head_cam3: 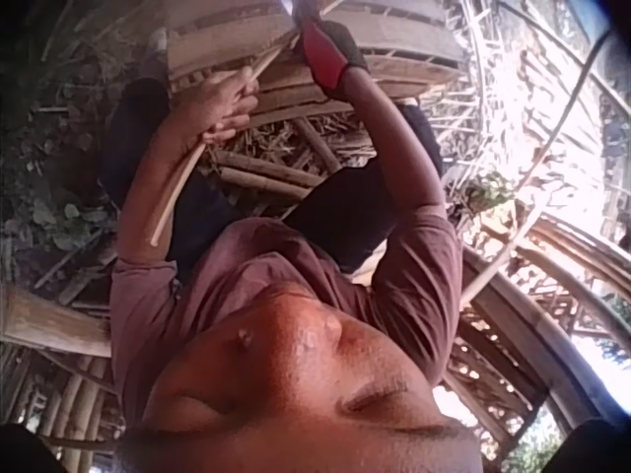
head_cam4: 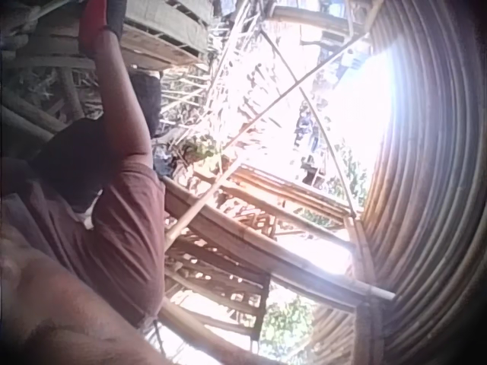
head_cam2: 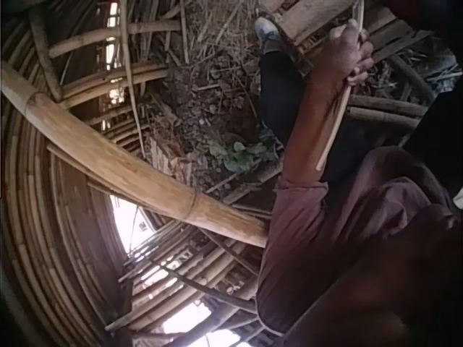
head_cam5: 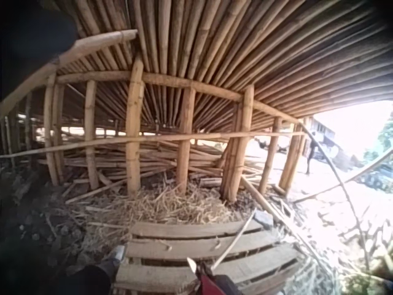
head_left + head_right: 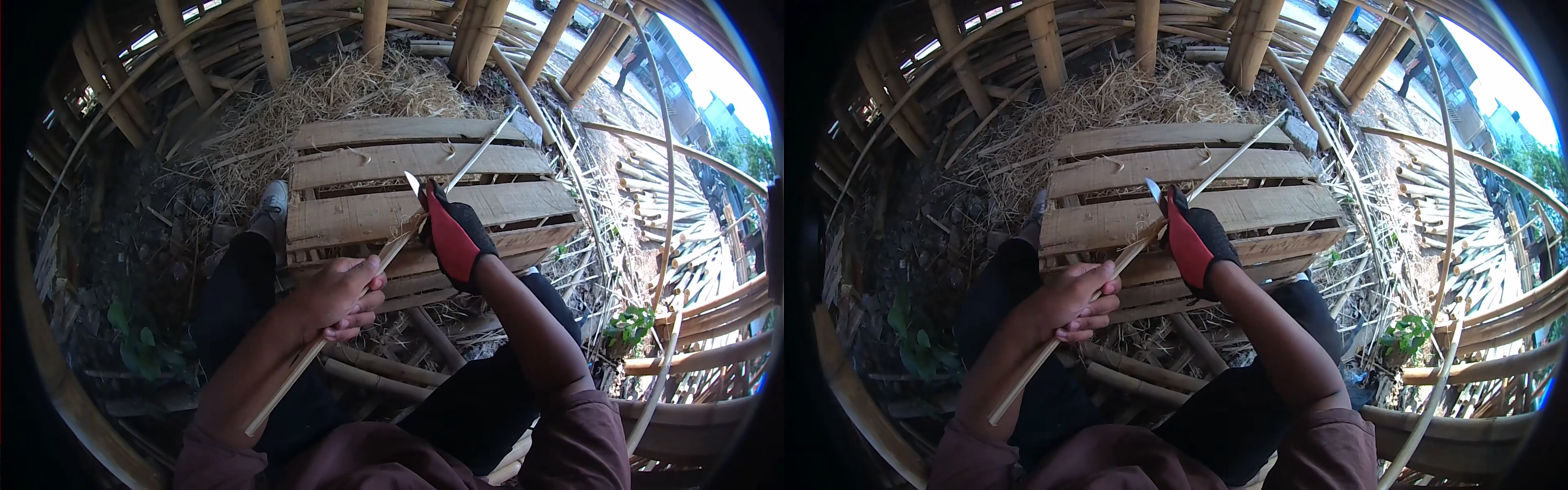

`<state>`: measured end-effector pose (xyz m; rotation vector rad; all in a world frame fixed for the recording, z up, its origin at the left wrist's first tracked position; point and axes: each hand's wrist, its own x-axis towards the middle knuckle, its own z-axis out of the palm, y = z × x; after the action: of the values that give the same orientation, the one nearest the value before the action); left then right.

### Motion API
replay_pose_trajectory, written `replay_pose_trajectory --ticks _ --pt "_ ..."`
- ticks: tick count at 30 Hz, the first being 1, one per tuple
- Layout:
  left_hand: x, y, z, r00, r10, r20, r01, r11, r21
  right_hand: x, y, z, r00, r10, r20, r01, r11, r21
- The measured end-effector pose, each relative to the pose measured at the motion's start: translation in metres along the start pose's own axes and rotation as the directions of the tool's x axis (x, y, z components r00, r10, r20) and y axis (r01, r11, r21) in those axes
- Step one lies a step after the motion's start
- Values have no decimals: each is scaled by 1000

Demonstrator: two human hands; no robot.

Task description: Shaving a thin strip of wood or bamboo with a knife to thin it.

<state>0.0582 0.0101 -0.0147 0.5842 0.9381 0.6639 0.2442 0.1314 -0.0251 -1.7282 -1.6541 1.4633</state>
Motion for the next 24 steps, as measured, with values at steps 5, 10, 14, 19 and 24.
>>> replay_pose_trajectory --ticks 5,10,14,19,24 --pt "1 1 1 1000 5 15 -4 999 -36 -21 -15 -5 938 -338 -80 169 647 -744" --pt "-3 0 4 1000 -5 -28 6 1000 19 -26 -16 2 953 -302 8 209 640 -739" --pt "-7 1 5 1000 9 -29 -7 998 68 -24 -3 3 862 -495 109 431 601 -673" --pt "-7 2 5 1000 20 -20 -18 994 110 1 30 0 883 -454 119 469 848 -246" --pt "-11 0 0 1000 6 -17 -5 995 97 -24 -14 4 966 134 223 -179 964 198"
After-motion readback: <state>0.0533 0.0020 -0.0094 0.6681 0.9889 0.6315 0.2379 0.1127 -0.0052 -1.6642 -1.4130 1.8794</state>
